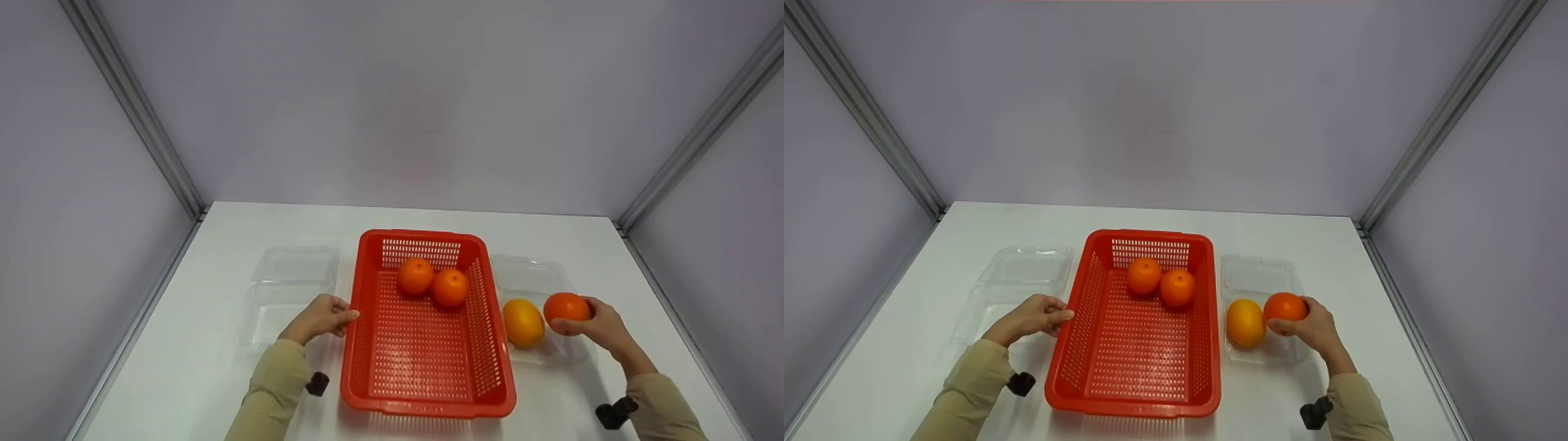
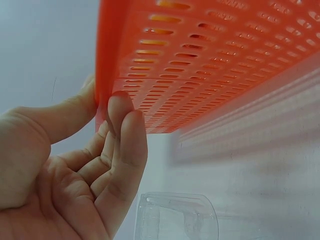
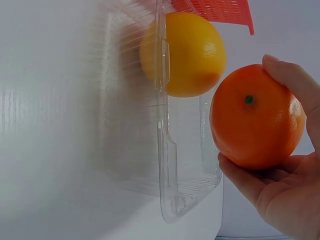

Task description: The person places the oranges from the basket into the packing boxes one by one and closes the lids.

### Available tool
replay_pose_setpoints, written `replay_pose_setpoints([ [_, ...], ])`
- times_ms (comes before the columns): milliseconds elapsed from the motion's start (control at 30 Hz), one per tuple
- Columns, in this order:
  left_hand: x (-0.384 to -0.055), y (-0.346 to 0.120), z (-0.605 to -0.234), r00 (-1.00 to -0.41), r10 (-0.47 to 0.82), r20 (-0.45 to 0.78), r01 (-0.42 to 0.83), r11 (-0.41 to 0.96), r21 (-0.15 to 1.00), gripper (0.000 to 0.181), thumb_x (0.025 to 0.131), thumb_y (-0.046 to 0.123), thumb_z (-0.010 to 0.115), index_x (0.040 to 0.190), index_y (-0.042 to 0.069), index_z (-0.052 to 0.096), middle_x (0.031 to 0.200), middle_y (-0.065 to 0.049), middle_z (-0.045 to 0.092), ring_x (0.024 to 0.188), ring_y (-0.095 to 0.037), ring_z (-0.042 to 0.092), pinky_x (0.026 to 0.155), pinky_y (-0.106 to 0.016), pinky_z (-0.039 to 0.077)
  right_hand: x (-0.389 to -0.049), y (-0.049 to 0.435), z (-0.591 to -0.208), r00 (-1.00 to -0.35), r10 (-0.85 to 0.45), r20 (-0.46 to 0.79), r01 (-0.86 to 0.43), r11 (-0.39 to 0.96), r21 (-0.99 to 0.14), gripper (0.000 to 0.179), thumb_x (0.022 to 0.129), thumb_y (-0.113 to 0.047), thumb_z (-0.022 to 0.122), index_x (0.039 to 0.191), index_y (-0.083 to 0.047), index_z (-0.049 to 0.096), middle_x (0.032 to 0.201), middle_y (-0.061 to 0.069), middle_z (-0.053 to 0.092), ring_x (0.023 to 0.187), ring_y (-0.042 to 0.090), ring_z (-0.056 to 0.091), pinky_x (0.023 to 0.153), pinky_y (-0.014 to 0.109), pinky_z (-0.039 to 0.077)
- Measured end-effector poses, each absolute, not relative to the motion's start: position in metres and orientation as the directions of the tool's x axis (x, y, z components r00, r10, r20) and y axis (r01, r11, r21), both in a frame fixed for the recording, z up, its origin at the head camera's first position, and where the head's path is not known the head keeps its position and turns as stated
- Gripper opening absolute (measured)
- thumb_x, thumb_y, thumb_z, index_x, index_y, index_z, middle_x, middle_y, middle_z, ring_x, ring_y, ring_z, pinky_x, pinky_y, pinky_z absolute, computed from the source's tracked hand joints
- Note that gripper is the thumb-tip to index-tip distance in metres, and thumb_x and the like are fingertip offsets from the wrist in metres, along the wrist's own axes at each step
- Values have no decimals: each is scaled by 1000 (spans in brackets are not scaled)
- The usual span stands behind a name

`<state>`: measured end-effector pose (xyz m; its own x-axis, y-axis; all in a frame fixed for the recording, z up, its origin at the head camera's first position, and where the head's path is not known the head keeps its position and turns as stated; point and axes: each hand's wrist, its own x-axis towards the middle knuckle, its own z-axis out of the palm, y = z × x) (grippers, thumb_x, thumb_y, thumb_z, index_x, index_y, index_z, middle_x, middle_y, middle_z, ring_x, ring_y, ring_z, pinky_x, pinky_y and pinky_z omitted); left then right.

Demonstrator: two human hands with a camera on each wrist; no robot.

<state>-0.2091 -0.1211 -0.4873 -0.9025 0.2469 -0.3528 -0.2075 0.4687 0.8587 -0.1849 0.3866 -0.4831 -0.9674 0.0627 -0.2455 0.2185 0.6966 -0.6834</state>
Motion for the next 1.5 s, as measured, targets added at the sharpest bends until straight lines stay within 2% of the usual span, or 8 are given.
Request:
replay_pose_setpoints([
  [300,-210,-121,-489,-905,245,-348,-205,465,861,28,94,15,61,104,-12,62,78,-13,71,58,-8,60,65,-32,61,-187,389,-489,-963,65,-263,232,697,-678,88,82,-43,73,140,11,35,134,33,50,111,37,55,88,41,51],
  [467,-209,-121,-487,-903,251,-350,-209,456,865,28,94,14,61,104,-12,61,77,-12,70,58,-7,59,66,-33,61,-187,389,-492,-963,61,-262,230,696,-681,86,82,-43,72,140,10,36,132,32,51,110,36,56,87,38,51],
  [600,-209,-123,-487,-898,276,-342,-197,443,875,32,93,17,63,105,-12,61,81,-15,71,60,-9,61,69,-36,62,-187,390,-492,-963,62,-264,231,695,-681,85,82,-42,72,139,10,36,133,32,51,110,36,56,85,36,50],
  [700,-211,-127,-492,-895,313,-319,-169,423,890,36,92,22,65,104,-12,61,78,-13,71,59,-9,62,66,-34,61,-187,390,-493,-962,65,-265,234,693,-682,85,82,-42,72,140,10,36,133,32,50,111,36,56,86,35,49],
  [867,-210,-124,-489,-898,283,-337,-188,446,875,33,94,17,63,107,-13,60,80,-15,71,59,-8,60,69,-36,62,-186,390,-496,-960,65,-271,239,693,-680,87,82,-43,72,140,10,35,134,32,50,112,36,55,90,41,51],
  [1000,-209,-122,-486,-902,266,-339,-188,465,865,32,95,15,61,108,-14,60,81,-16,71,58,-7,59,66,-33,61,-185,390,-498,-958,70,-277,245,699,-672,88,82,-44,72,140,11,35,134,33,49,112,37,55,91,45,51],
  [1133,-208,-122,-486,-903,264,-338,-186,470,863,32,94,16,61,108,-14,61,79,-14,71,57,-7,59,62,-29,60,-185,391,-500,-959,76,-274,245,710,-661,90,82,-45,73,140,11,34,134,34,49,111,38,55,91,45,51],
  [1500,-211,-123,-489,-900,276,-338,-186,456,870,30,95,15,61,107,-13,61,76,-9,69,58,-6,59,65,-32,61,-186,390,-503,-960,104,-261,253,725,-640,92,79,-43,76,140,12,34,133,35,48,112,43,54,92,50,51],
])
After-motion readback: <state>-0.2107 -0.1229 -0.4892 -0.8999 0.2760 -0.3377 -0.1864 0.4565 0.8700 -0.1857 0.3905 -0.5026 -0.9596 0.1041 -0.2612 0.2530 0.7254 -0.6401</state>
